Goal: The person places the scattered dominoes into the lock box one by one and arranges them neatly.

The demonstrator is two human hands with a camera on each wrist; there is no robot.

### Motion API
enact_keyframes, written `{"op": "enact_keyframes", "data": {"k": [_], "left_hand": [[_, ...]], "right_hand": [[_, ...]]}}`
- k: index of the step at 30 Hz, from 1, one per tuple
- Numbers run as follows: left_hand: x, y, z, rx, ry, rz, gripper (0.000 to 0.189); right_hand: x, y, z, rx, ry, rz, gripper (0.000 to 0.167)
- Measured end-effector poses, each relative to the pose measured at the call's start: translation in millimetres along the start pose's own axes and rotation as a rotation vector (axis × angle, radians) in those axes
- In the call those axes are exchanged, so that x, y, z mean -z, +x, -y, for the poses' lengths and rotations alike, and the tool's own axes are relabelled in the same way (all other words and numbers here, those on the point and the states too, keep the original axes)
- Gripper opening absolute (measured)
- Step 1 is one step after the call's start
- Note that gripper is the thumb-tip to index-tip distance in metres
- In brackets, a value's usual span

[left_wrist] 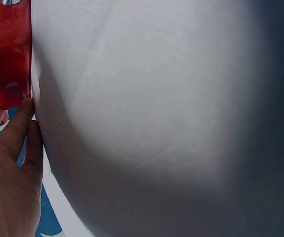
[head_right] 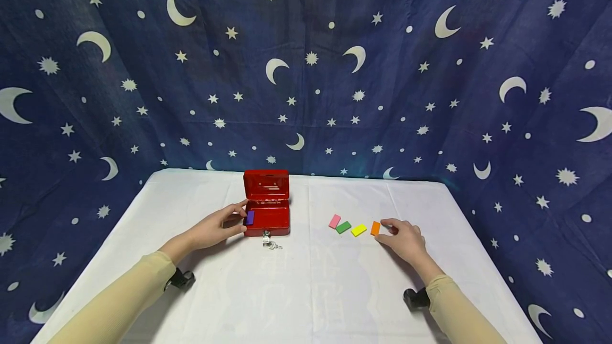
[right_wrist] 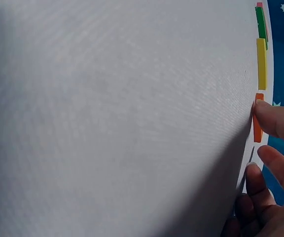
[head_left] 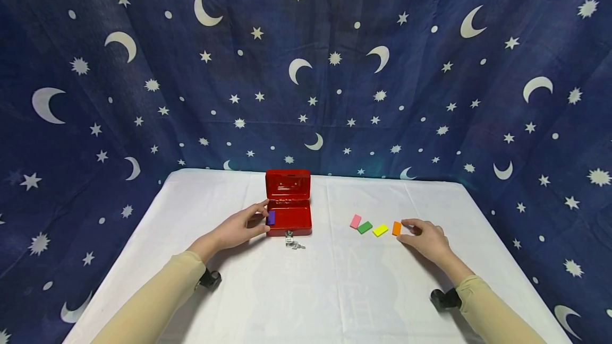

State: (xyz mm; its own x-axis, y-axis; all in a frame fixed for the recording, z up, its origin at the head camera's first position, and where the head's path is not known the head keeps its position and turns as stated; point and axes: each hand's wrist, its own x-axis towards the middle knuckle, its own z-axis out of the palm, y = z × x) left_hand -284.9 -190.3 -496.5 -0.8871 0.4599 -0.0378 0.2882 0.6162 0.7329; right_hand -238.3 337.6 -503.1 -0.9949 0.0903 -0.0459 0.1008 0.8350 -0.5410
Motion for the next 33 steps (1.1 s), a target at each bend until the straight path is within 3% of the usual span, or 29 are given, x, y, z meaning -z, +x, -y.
{"op": "enact_keyframes", "data": {"k": [33], "left_hand": [[0.4, -1.7, -0.8, -0.034, -0.008, 0.005, 0.039]], "right_hand": [[-2.0, 2.2, -1.8, 0.025, -0.011, -0.006, 0.054]]}}
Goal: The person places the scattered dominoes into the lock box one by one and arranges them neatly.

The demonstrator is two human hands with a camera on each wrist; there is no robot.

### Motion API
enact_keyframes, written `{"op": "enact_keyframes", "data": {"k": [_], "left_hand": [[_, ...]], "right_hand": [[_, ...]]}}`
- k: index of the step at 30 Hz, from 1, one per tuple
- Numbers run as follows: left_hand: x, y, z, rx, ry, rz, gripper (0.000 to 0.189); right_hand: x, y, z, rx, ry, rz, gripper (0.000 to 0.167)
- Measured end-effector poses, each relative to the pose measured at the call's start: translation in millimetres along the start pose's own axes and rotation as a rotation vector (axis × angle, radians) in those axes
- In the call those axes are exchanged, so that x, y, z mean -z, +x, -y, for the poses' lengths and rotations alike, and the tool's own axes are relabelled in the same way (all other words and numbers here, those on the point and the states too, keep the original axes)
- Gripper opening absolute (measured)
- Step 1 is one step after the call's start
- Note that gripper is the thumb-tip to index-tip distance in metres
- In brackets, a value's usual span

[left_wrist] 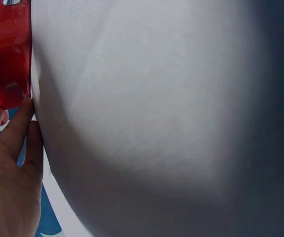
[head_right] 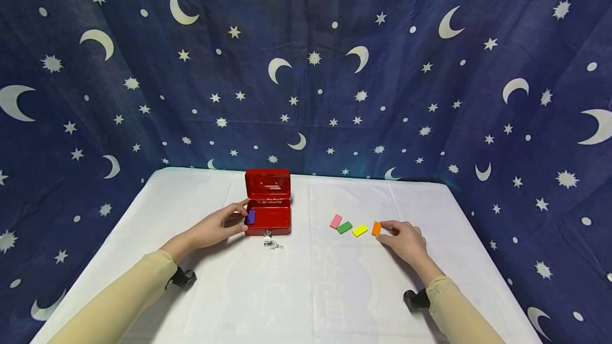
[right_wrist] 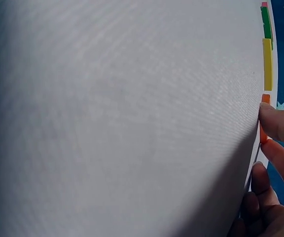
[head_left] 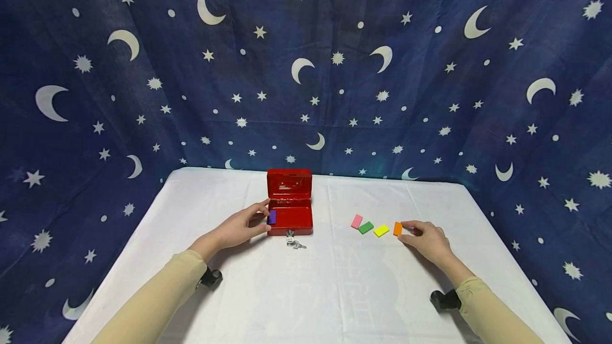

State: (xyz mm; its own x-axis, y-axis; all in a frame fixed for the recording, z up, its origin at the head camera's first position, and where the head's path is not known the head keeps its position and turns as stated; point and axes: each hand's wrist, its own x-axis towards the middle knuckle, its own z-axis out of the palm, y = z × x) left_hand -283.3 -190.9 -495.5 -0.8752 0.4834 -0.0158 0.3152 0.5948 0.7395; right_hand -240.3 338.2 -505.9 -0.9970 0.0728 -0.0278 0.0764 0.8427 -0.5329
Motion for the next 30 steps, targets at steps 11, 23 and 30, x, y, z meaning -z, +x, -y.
{"op": "enact_keyframes", "data": {"k": [11, 23, 30], "left_hand": [[-0.7, 0.0, 0.7, 0.011, 0.011, 0.003, 0.04], [-0.2, 1.9, 1.6, 0.0, 0.011, -0.004, 0.039], [-0.6, 1.0, 0.4, 0.016, 0.0, -0.002, 0.038]], "right_hand": [[0.0, -1.1, 0.6, -0.014, 0.003, 0.005, 0.055], [3.7, -0.4, 4.4, -0.021, -0.001, 0.001, 0.053], [2.2, -1.1, 4.7, -0.026, 0.003, 0.001, 0.053]]}}
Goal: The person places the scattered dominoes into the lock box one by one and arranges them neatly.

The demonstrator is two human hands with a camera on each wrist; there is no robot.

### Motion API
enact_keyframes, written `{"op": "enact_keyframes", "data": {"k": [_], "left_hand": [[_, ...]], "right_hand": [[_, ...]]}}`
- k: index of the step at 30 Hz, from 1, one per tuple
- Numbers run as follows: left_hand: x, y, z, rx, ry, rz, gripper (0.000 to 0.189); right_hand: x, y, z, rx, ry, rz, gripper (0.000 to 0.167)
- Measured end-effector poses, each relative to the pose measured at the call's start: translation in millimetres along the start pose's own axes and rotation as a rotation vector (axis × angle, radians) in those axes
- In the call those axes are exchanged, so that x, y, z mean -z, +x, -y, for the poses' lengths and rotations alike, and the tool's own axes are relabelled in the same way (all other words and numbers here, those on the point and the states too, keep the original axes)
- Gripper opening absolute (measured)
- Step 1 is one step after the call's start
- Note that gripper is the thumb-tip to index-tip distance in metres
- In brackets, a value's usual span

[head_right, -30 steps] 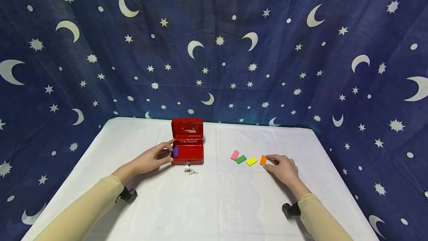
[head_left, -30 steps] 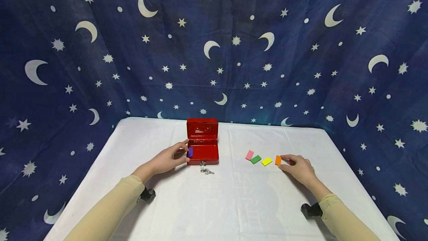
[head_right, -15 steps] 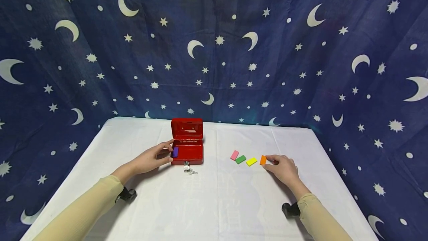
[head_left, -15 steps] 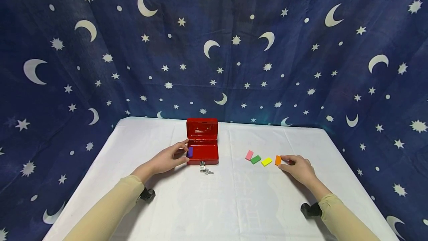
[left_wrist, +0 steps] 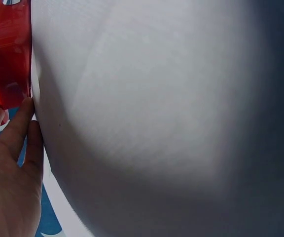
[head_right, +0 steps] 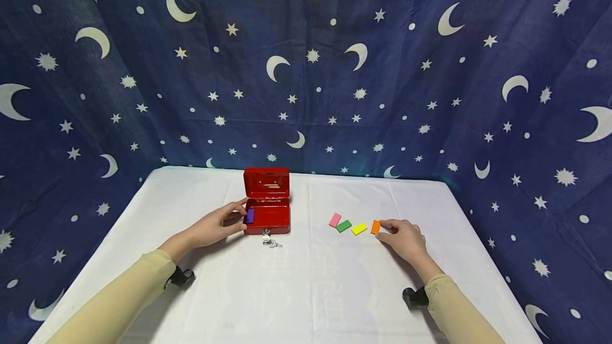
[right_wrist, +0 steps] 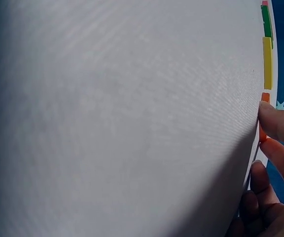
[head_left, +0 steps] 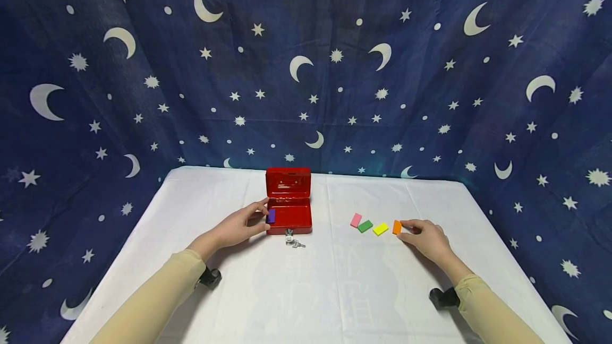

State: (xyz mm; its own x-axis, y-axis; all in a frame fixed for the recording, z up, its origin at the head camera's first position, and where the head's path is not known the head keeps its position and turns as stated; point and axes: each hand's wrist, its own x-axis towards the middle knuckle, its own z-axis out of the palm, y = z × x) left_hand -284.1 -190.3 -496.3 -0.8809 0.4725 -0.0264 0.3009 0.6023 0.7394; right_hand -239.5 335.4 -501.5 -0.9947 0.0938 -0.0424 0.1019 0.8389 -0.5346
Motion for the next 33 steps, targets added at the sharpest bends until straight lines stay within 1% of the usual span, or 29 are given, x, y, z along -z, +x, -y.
{"op": "enact_keyframes", "data": {"k": [5, 10, 17, 20, 23, 26, 30, 33], "left_hand": [[0.6, 0.1, 0.2, 0.003, 0.009, -0.002, 0.039], [0.6, 0.7, 1.2, -0.012, 0.014, -0.006, 0.037], [0.2, 1.1, 1.9, -0.002, 0.013, 0.0, 0.038], [1.0, 1.0, 1.3, -0.001, 0.021, 0.0, 0.039], [1.6, 0.8, 0.9, -0.007, 0.029, -0.001, 0.039], [1.9, 0.9, 0.8, -0.003, 0.032, -0.004, 0.039], [1.3, 1.3, 1.1, -0.001, 0.024, -0.005, 0.038], [0.7, 1.4, 1.3, -0.004, 0.017, -0.001, 0.037]], "right_hand": [[-1, 0.8, 0, 0.032, -0.021, -0.013, 0.052], [2, 2.0, 1, 0.067, -0.038, -0.011, 0.051], [3, 7.6, 3, 0.067, -0.032, -0.028, 0.05], [6, 11.6, 8, 0.096, -0.029, -0.044, 0.051], [9, 14.8, 19, 0.149, -0.016, -0.062, 0.05], [9, 18.0, 35, 0.2, 0.006, -0.075, 0.048], [2, 22.1, 57, 0.244, 0.033, -0.066, 0.047], [-5, 23.4, 73, 0.263, 0.064, -0.043, 0.045]]}}
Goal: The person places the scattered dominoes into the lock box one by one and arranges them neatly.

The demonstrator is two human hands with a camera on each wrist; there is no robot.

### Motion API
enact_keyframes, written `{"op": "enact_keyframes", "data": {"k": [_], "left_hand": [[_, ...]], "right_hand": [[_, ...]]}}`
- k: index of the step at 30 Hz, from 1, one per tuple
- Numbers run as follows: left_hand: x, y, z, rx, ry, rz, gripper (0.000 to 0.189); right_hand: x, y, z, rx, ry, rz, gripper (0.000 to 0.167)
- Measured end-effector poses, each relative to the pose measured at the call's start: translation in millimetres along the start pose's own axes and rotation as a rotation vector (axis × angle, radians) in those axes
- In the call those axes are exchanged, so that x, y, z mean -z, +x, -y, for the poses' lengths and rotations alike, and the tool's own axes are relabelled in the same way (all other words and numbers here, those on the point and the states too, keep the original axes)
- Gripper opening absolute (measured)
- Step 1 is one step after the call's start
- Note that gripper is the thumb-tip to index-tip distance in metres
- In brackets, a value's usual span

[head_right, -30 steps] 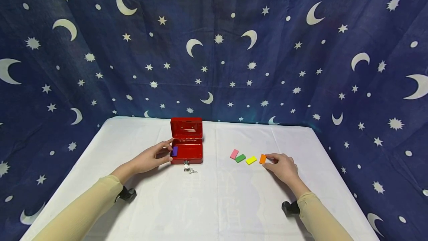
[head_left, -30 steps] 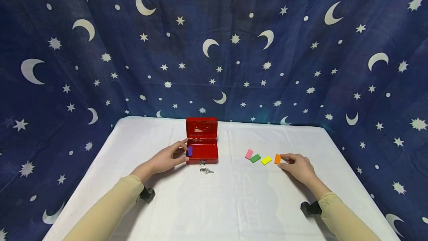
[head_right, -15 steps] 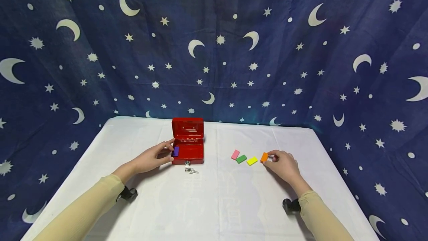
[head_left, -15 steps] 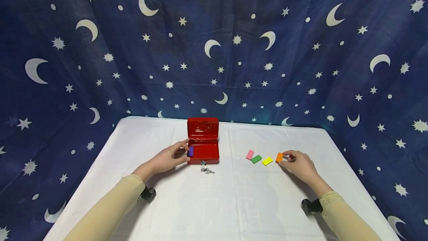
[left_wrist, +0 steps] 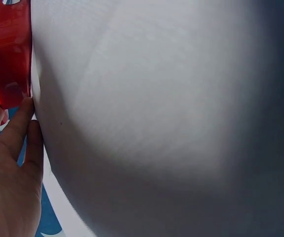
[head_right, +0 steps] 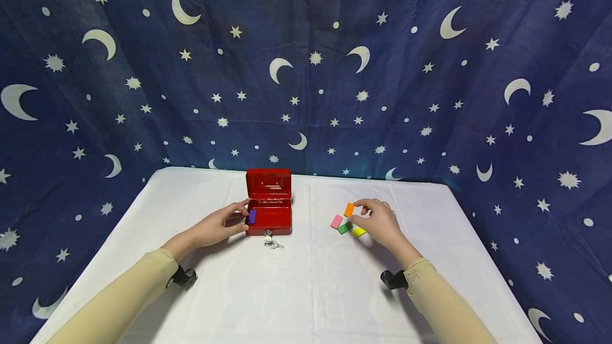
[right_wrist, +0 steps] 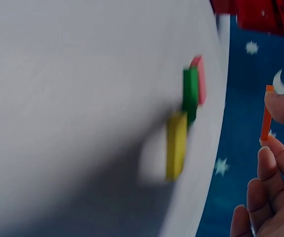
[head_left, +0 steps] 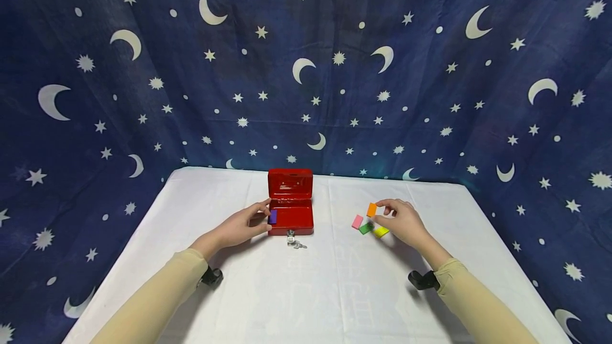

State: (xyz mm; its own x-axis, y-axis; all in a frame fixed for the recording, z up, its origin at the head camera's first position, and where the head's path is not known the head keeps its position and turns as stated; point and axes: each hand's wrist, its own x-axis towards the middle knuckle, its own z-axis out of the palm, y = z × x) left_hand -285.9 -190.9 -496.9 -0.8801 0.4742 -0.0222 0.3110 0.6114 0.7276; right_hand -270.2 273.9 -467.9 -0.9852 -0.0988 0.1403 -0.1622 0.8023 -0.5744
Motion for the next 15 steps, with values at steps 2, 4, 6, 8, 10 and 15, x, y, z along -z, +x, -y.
{"op": "enact_keyframes", "data": {"k": [2, 4, 6, 8, 10, 15], "left_hand": [[-0.5, -0.2, 0.4, -0.005, -0.001, 0.001, 0.037], [-0.6, -0.3, 0.4, -0.001, -0.003, 0.002, 0.037], [-0.7, -0.5, 0.3, -0.006, -0.003, 0.001, 0.036], [-0.7, -0.6, 0.3, -0.004, -0.006, 0.001, 0.036], [-0.6, -0.7, 0.4, -0.007, -0.005, 0.001, 0.037], [-0.3, -0.3, 1.3, -0.013, -0.004, -0.001, 0.039]], "right_hand": [[-5, 2.6, 10, 0.007, 0.031, 0.014, 0.044], [-10, 4.5, 20, 0.017, 0.06, 0.028, 0.043], [-15, 6.8, 30, 0.026, 0.078, 0.041, 0.042], [-20, 9.5, 38, 0.037, 0.091, 0.053, 0.042], [-25, 12.4, 45, 0.045, 0.095, 0.066, 0.041], [-40, 19.9, 59, 0.07, 0.101, 0.083, 0.041]]}}
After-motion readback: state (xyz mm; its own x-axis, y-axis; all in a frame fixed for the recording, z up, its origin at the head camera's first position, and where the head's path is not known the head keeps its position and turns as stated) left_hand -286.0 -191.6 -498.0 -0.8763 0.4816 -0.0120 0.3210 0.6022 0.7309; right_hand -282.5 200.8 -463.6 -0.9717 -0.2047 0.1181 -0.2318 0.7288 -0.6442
